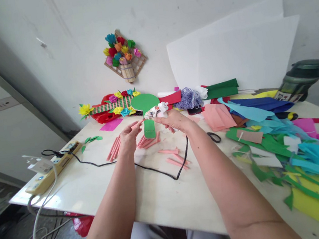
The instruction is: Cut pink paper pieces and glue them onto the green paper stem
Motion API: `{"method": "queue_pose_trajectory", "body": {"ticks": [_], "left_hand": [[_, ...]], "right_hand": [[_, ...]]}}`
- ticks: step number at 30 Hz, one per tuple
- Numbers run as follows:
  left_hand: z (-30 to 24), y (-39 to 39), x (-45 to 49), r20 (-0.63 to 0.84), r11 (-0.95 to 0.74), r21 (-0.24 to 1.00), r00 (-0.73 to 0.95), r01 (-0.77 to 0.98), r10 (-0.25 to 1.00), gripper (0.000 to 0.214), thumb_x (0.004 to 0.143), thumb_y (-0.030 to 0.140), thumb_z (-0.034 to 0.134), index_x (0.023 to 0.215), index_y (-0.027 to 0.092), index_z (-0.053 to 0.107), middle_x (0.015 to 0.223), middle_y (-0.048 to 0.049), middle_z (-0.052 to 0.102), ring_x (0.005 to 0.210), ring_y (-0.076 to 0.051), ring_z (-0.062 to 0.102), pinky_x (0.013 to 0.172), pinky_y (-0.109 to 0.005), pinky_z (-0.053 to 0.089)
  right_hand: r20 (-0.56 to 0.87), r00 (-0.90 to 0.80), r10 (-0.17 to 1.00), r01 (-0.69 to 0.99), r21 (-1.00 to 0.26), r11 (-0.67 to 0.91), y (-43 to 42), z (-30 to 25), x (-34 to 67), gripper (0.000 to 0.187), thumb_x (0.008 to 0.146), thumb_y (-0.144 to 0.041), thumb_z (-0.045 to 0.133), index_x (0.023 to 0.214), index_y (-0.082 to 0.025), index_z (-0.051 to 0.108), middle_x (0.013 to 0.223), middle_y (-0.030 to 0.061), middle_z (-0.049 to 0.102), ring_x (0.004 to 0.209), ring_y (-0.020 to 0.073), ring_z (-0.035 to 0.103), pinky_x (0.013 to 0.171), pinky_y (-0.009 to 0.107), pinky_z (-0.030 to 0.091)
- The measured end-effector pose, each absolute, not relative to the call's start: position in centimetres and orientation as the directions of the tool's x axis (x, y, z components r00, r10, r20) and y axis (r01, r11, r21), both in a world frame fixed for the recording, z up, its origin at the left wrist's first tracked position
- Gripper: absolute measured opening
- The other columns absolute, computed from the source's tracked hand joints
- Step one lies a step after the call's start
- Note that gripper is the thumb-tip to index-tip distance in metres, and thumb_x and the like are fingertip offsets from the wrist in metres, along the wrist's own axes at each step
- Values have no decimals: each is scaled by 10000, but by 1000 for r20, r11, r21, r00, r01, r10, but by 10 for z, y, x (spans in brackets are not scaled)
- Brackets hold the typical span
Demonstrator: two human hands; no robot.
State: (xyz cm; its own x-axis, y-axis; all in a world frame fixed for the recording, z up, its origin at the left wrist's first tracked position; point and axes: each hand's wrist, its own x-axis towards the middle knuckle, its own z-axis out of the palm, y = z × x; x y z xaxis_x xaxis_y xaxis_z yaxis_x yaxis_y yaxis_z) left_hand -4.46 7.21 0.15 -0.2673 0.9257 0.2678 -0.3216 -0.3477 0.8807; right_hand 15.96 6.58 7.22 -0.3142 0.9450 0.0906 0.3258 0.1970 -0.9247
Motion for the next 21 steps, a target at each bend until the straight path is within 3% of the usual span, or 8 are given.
{"method": "queue_pose_trajectory", "body": {"ticks": [21], "left_hand": [[0,74,-46,274,-359,877,-280,-321,920,355,541,301,790,838,135,691,775,-68,691,707,-153,625,751,-321,475]], "right_hand": [[75,-292,953,319,-932,171,59,80,157,440,641,-535,715,609,-180,458,462,-42,462,331,51,370,304,200,309]]}}
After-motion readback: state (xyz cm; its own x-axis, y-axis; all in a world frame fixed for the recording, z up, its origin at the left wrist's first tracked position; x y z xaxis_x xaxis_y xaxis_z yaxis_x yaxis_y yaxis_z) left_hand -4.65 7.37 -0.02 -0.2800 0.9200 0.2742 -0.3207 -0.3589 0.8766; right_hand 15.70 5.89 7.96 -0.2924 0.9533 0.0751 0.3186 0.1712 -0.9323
